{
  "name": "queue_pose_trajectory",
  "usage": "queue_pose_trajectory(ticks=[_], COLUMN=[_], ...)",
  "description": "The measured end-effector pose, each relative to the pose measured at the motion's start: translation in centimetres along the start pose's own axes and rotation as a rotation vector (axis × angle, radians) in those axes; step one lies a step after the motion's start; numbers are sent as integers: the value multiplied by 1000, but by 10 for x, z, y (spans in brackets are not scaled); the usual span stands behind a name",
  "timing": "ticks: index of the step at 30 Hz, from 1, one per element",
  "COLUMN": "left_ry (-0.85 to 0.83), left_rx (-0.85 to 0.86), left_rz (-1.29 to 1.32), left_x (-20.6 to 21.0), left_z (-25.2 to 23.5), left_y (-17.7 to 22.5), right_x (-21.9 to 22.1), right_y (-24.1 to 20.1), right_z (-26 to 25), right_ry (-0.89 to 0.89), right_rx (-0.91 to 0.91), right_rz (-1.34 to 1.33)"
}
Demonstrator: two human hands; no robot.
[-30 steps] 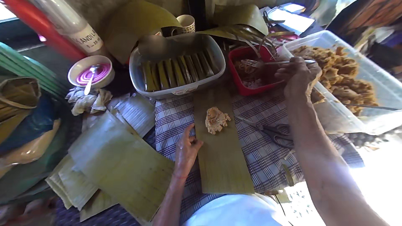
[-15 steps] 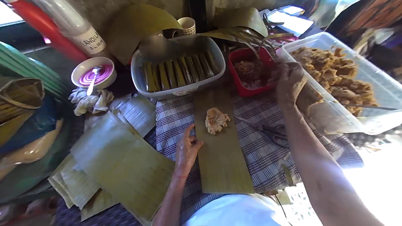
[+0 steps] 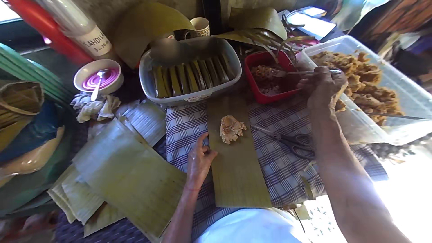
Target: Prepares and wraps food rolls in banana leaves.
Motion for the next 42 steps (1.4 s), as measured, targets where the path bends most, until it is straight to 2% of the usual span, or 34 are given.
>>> queue_pose_trajectory(ticks=[7,11,16,23,26,30,35,42], left_ry=[21,51,60,55,57,53,62,47], left_rx=[6,-13,-9,10,5,-7,5,-10], left_rz=[-39,-48,-29,-6,-1,4,15,7], left_x=[0,-5,-10,-9,-9,-10,-10,-9], left_z=[-1,8,14,12,14,14,14,14], left_y=[0,14,27,26,26,27,28,29], right_x=[-7,-7,-13,-4,-1,-6,-10,-25], right_y=[-13,-33,-44,4,24,17,15,3], right_z=[9,23,66,131,142,140,127,123], right_ry=[-69,-111,-307,-415,-454,-569,-416,-323], right_rx=[-51,-51,9,190,156,104,130,328], right_rz=[-73,-63,-2,106,116,196,143,105])
Point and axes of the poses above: each hand's wrist, its own z-axis away from the middle knuckle, its own x-axis out of the palm, y = z × x, the point moved 3 cm from there along -z, towards the middle knuckle, and after that the axes turned 4 degrees about y, right-handed, at the moved point
